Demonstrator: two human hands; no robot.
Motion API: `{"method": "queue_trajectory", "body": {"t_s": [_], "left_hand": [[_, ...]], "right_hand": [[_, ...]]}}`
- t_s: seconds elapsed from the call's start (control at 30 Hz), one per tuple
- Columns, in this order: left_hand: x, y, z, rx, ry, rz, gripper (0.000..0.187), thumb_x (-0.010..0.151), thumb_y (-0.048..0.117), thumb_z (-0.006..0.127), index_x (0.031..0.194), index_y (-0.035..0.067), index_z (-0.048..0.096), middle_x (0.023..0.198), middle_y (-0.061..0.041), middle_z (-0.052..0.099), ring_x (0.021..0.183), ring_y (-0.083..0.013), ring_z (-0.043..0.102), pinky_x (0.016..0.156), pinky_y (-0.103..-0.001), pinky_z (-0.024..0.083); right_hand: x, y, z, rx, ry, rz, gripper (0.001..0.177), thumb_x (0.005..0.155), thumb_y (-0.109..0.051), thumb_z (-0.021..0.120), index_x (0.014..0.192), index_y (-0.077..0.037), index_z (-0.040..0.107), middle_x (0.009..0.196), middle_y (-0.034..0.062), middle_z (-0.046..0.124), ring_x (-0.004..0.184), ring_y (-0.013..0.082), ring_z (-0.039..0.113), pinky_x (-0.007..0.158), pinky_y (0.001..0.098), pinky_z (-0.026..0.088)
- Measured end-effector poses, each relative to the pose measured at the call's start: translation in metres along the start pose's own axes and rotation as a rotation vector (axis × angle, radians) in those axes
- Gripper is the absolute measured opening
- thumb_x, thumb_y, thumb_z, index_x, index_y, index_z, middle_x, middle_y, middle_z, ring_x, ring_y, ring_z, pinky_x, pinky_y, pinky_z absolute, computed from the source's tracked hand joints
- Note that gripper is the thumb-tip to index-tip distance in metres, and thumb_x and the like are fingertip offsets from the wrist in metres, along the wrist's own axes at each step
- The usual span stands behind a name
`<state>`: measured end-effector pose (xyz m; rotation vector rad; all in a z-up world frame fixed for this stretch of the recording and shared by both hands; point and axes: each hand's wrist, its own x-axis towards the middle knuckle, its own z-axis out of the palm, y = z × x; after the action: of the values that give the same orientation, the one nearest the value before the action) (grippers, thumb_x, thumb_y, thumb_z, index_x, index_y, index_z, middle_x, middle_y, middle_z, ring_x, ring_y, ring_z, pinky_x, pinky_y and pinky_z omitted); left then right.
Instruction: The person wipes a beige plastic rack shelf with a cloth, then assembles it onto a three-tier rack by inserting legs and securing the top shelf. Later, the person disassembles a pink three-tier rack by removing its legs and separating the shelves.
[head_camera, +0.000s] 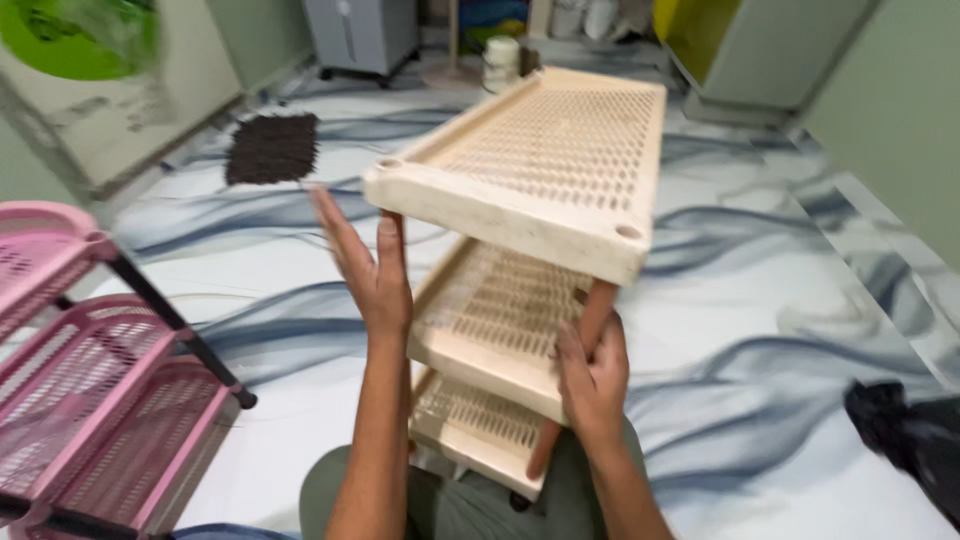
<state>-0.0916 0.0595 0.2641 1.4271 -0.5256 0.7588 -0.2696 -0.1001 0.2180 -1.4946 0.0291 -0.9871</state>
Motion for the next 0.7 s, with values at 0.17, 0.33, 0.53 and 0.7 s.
{"method": "queue_trajectory", "body": {"t_s": [0.17, 0.33, 0.53, 0.7], "left_hand": [[0.011, -0.057, -0.006, -0.384, -0.228, -0.378, 0.069, 0.111, 0.055, 0.038, 0.142, -0.005, 0.057, 0.112, -0.016, 0.059, 0.099, -0.0214, 0.053, 0.086, -0.035, 0.045], [0.031, -0.051, 0.006, -0.578, -0.163, -0.365, 0.055, 0.109, 0.047, 0.046, 0.129, -0.001, 0.062, 0.077, -0.002, 0.062, 0.062, -0.0064, 0.053, 0.058, -0.022, 0.047], [-0.009, -0.019, 0.030, -0.721, -0.137, -0.448, 0.051, 0.106, 0.044, 0.047, 0.136, 0.004, 0.057, 0.082, -0.001, 0.061, 0.071, -0.0073, 0.055, 0.067, -0.022, 0.050], [-0.036, -0.003, 0.036, -0.740, -0.160, -0.362, 0.051, 0.108, 0.038, 0.051, 0.144, 0.002, 0.053, 0.089, -0.002, 0.061, 0.079, -0.0076, 0.056, 0.073, -0.022, 0.050]], "right_hand": [[0.011, 0.012, 0.013, 0.070, -0.020, 0.012, 0.045, 0.104, -0.018, 0.057, 0.143, 0.001, 0.044, 0.075, -0.0020, 0.055, 0.054, 0.0043, 0.048, 0.047, 0.0198, 0.040], [0.086, 0.003, 0.000, 0.017, -0.128, 0.008, 0.066, 0.100, -0.040, 0.058, 0.153, -0.005, 0.041, 0.063, -0.0040, 0.049, 0.046, 0.0047, 0.046, 0.039, 0.0216, 0.040], [0.162, 0.019, -0.027, -0.447, -0.031, -0.253, 0.064, 0.107, -0.052, 0.054, 0.144, 0.000, 0.057, 0.080, 0.0013, 0.063, 0.068, 0.0072, 0.059, 0.058, 0.0245, 0.047], [0.164, 0.053, -0.029, -0.588, 0.110, -0.475, 0.070, 0.116, -0.058, 0.045, 0.150, 0.004, 0.053, 0.093, 0.0021, 0.066, 0.079, 0.0091, 0.063, 0.071, 0.0275, 0.051]]}}
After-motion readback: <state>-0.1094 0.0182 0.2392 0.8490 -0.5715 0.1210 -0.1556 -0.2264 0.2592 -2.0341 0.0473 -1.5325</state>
